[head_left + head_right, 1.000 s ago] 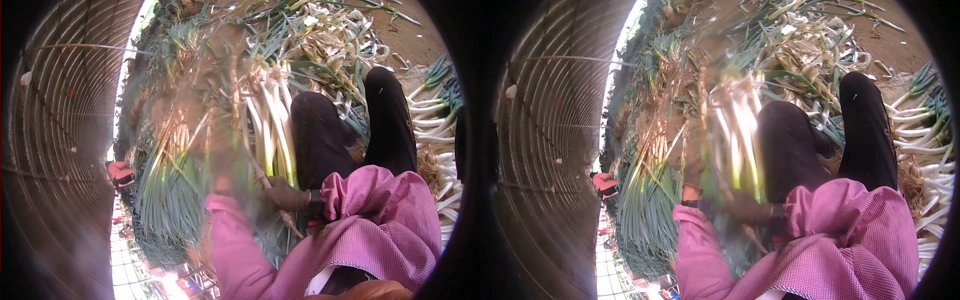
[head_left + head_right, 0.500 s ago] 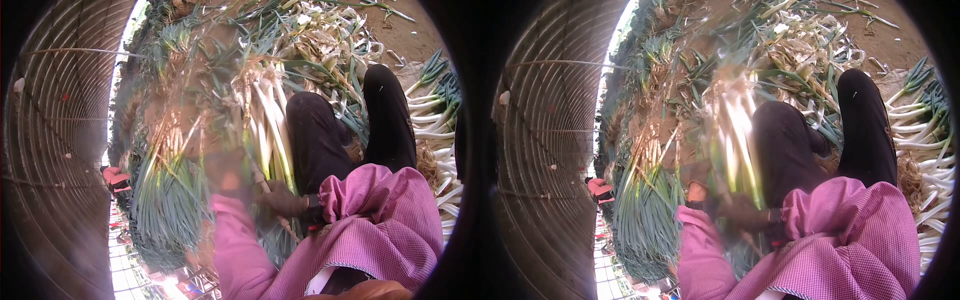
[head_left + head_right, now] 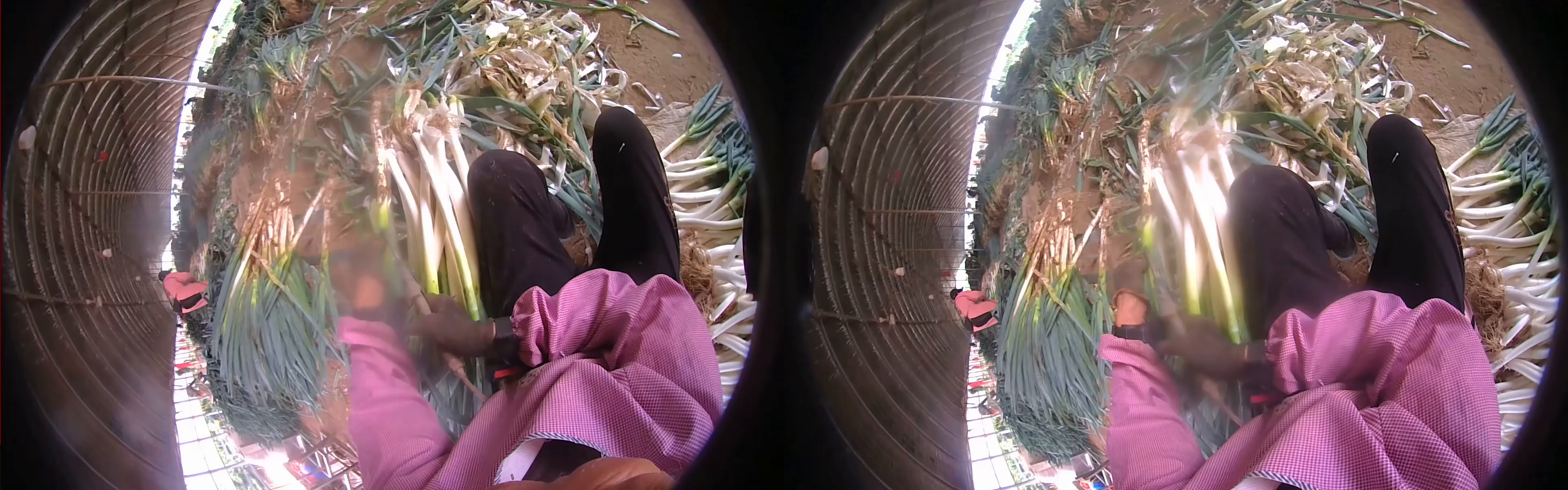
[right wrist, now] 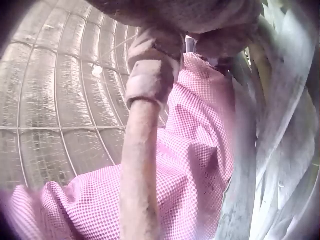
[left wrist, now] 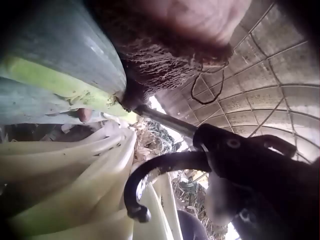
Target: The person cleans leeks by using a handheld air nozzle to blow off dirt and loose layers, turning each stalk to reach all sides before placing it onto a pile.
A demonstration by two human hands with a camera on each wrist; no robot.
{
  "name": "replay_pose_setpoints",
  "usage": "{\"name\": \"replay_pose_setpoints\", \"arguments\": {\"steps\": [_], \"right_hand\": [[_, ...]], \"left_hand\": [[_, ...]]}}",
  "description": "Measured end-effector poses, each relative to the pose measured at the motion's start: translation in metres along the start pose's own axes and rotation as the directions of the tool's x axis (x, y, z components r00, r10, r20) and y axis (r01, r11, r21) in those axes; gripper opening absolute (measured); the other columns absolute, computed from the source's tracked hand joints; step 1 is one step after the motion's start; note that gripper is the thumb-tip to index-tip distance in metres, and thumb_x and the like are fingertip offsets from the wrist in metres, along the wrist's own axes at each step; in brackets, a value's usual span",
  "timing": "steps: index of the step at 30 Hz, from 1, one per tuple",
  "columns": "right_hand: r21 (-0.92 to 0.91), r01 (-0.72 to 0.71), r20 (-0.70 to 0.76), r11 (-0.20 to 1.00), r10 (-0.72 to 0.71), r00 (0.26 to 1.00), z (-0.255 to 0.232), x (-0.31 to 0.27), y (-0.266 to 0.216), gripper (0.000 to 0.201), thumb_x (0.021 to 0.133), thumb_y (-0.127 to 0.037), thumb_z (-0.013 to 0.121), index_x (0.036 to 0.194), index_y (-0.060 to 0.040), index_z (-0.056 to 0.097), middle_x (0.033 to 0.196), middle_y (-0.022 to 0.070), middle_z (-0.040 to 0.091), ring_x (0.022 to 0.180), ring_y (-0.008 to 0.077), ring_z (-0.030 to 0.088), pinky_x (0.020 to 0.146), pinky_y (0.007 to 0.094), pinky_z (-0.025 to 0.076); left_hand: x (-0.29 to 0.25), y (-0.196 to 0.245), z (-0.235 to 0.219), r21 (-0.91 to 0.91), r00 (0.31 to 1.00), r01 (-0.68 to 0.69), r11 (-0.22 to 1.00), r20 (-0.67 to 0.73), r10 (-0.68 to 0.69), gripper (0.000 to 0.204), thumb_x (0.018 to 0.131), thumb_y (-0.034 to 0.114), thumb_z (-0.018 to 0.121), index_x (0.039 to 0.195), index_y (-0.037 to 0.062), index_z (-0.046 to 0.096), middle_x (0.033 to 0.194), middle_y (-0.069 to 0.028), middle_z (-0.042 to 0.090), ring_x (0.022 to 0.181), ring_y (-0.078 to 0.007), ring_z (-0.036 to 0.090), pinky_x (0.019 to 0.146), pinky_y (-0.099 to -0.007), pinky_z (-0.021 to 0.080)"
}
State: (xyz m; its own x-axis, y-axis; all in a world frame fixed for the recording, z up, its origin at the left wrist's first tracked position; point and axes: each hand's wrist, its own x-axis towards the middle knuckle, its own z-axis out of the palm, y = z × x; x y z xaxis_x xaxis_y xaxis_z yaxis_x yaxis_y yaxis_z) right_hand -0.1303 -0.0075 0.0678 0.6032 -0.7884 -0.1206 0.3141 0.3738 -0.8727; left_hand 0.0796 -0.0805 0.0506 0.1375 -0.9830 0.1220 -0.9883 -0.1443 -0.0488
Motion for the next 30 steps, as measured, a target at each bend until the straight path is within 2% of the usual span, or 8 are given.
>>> {"name": "replay_pose_setpoints", "arguments": {"steps": [2, 5, 8, 17, 20, 26, 29, 30], "right_hand": [[0.114, -0.041, -0.016, 0.993, 0.043, 0.999, 0.001, 0.012, 0.011, 0.027, 0.072, -0.015, 0.064, 0.094, -0.0010, 0.060, 0.082, 0.0051, 0.061, 0.078, 0.0139, 0.058, 0.071, 0.0284, 0.047], [0.152, 0.042, -0.017, 0.987, -0.040, 0.999, 0.000, 0.021, 0.018, 0.043, 0.077, -0.023, 0.058, 0.110, 0.0031, 0.051, 0.081, 0.0147, 0.063, 0.077, 0.0239, 0.062, 0.070, 0.0339, 0.048], [-0.124, 0.127, -0.049, 0.984, -0.134, 0.990, -0.006, 0.039, 0.024, 0.045, 0.076, -0.021, 0.060, 0.111, 0.0048, 0.050, 0.079, 0.0146, 0.063, 0.073, 0.0232, 0.062, 0.065, 0.0329, 0.049], [0.098, -0.063, -0.083, 0.993, 0.072, 0.994, -0.012, 0.038, 0.013, 0.038, 0.075, -0.023, 0.063, 0.100, 0.0055, 0.056, 0.075, 0.0135, 0.063, 0.071, 0.0193, 0.063, 0.062, 0.0319, 0.049], [0.099, -0.040, -0.126, 0.994, 0.052, 0.991, -0.013, 0.035, 0.007, 0.034, 0.076, -0.022, 0.064, 0.095, 0.0053, 0.057, 0.075, 0.0128, 0.063, 0.070, 0.0182, 0.063, 0.062, 0.0309, 0.050], [0.238, -0.151, 0.006, 0.959, 0.154, 0.988, -0.023, 0.030, -0.012, 0.028, 0.076, -0.017, 0.066, 0.094, 0.0034, 0.059, 0.085, 0.0067, 0.060, 0.077, 0.0115, 0.058, 0.068, 0.0270, 0.048], [-0.163, 0.084, -0.005, 0.983, -0.086, 0.996, -0.028, 0.055, 0.025, 0.021, 0.077, -0.014, 0.063, 0.093, 0.0002, 0.061, 0.085, 0.0077, 0.061, 0.075, 0.0126, 0.059, 0.066, 0.0264, 0.048], [-0.125, 0.078, -0.018, 0.989, -0.081, 0.997, -0.029, 0.057, 0.023, 0.020, 0.077, -0.013, 0.062, 0.094, -0.0019, 0.061, 0.085, 0.0081, 0.061, 0.075, 0.0139, 0.059, 0.066, 0.0267, 0.048]], "left_hand": [[0.001, 0.002, 0.003, -0.005, 1.000, 0.003, 1.000, 0.001, -0.003, 0.023, 0.079, 0.029, 0.055, 0.083, 0.0068, 0.061, 0.066, -0.0177, 0.061, 0.062, -0.0337, 0.060, 0.057, -0.0432, 0.047], [0.000, 0.003, 0.004, -0.009, 1.000, 0.011, 1.000, -0.004, -0.011, 0.023, 0.079, 0.029, 0.055, 0.083, 0.0068, 0.061, 0.066, -0.0177, 0.061, 0.062, -0.0338, 0.060, 0.057, -0.0433, 0.047], [0.000, 0.005, 0.005, -0.006, 1.000, 0.020, 1.000, 0.000, -0.020, 0.023, 0.080, 0.029, 0.055, 0.083, 0.0069, 0.061, 0.066, -0.0178, 0.061, 0.062, -0.0339, 0.060, 0.057, -0.0434, 0.047], [-0.004, 0.007, 0.009, -0.005, 0.998, 0.057, 0.998, 0.004, -0.057, 0.023, 0.080, 0.029, 0.054, 0.084, 0.0070, 0.061, 0.066, -0.0179, 0.061, 0.062, -0.0341, 0.060, 0.057, -0.0438, 0.047], [-0.004, 0.009, 0.010, -0.010, 0.998, 0.063, 0.998, 0.005, -0.063, 0.023, 0.080, 0.029, 0.054, 0.084, 0.0071, 0.061, 0.066, -0.0179, 0.061, 0.062, -0.0342, 0.060, 0.057, -0.0440, 0.047], [-0.007, 0.013, 0.010, -0.003, 0.997, 0.074, 0.997, 0.005, -0.074, 0.023, 0.080, 0.029, 0.054, 0.084, 0.0071, 0.061, 0.065, -0.0180, 0.061, 0.062, -0.0344, 0.060, 0.057, -0.0442, 0.047], [-0.010, 0.016, 0.011, -0.007, 0.996, 0.084, 0.996, 0.004, -0.084, 0.023, 0.080, 0.029, 0.054, 0.084, 0.0072, 0.060, 0.065, -0.0180, 0.061, 0.062, -0.0344, 0.060, 0.057, -0.0444, 0.047], [-0.011, 0.017, 0.011, -0.006, 0.996, 0.087, 0.996, 0.004, -0.087, 0.023, 0.080, 0.029, 0.054, 0.084, 0.0072, 0.060, 0.065, -0.0181, 0.061, 0.062, -0.0345, 0.061, 0.057, -0.0444, 0.047]]}}
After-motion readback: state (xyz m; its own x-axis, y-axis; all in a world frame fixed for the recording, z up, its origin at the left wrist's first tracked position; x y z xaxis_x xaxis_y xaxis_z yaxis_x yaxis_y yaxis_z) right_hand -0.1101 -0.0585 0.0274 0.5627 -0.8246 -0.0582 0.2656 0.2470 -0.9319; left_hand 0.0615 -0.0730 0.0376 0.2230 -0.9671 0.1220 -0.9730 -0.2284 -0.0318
